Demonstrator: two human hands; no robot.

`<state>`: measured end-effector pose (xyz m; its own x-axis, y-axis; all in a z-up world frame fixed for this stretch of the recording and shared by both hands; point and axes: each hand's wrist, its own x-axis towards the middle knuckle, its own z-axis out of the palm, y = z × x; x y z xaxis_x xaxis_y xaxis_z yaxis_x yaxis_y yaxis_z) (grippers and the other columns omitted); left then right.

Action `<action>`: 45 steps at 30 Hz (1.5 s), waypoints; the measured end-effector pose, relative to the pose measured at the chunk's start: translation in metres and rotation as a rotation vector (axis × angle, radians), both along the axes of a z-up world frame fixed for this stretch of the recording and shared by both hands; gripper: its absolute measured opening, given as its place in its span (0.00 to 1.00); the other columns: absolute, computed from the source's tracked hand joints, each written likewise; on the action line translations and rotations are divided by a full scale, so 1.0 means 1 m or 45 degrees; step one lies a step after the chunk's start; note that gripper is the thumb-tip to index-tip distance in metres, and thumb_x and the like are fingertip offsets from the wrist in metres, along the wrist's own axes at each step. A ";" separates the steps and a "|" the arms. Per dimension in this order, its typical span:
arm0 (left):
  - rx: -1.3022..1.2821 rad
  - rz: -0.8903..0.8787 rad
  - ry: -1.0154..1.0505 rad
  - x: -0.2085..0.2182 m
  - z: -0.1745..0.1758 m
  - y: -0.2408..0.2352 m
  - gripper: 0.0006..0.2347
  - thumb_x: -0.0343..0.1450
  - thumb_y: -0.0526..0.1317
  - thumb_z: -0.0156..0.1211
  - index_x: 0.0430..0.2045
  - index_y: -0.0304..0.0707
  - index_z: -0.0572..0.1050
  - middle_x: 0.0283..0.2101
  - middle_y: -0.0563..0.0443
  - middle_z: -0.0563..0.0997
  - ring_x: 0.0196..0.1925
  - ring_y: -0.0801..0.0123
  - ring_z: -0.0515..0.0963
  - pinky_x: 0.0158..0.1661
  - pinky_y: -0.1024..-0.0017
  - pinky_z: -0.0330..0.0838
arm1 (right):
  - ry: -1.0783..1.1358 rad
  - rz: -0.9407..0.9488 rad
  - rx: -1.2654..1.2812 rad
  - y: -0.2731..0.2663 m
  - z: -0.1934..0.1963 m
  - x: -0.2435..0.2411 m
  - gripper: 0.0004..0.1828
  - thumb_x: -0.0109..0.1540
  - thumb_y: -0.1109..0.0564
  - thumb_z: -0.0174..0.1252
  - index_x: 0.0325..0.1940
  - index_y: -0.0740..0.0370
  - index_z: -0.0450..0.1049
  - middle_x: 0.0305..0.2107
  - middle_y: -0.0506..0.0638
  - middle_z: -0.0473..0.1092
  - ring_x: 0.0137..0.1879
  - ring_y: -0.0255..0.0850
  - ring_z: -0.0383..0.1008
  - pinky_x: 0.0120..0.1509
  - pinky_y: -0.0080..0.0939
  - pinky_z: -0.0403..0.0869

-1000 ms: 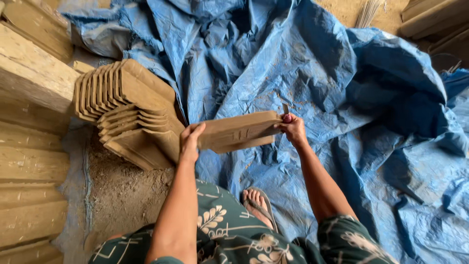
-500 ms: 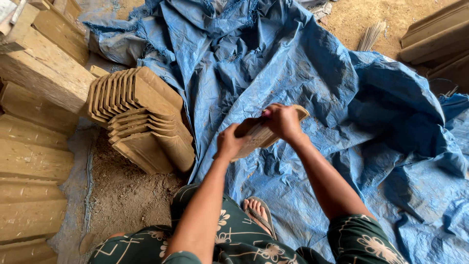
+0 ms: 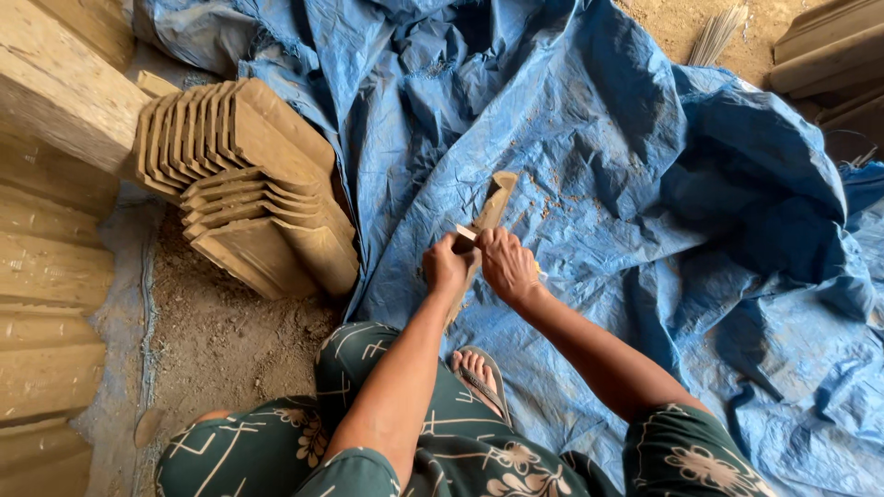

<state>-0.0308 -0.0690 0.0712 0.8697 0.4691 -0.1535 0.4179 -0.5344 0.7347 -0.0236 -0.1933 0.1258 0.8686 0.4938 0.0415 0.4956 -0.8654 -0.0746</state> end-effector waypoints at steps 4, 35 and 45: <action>-0.026 -0.032 -0.084 -0.008 0.013 -0.003 0.10 0.53 0.41 0.64 0.25 0.49 0.76 0.28 0.51 0.81 0.40 0.53 0.81 0.42 0.59 0.75 | 0.100 0.019 -0.189 -0.007 -0.019 0.021 0.09 0.67 0.53 0.30 0.38 0.54 0.56 0.28 0.48 0.60 0.36 0.48 0.72 0.33 0.47 0.76; 0.152 -0.248 0.123 -0.017 0.033 0.021 0.17 0.58 0.51 0.58 0.42 0.67 0.74 0.42 0.55 0.79 0.48 0.53 0.78 0.49 0.56 0.73 | 0.321 -0.096 0.148 -0.010 0.015 0.019 0.13 0.65 0.44 0.35 0.38 0.50 0.61 0.24 0.56 0.71 0.32 0.57 0.76 0.39 0.57 0.74; 0.158 -0.152 0.090 -0.021 0.020 0.033 0.16 0.60 0.48 0.57 0.41 0.58 0.76 0.38 0.51 0.82 0.47 0.52 0.79 0.50 0.56 0.72 | 0.367 -0.106 -0.210 0.002 0.015 0.057 0.12 0.68 0.57 0.37 0.42 0.56 0.68 0.14 0.45 0.63 0.18 0.38 0.64 0.22 0.35 0.66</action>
<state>-0.0521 -0.0358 0.0916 0.9095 0.3820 -0.1640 0.3944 -0.6681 0.6310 0.0333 -0.1910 0.1409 0.8703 0.4006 -0.2865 0.4019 -0.9139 -0.0569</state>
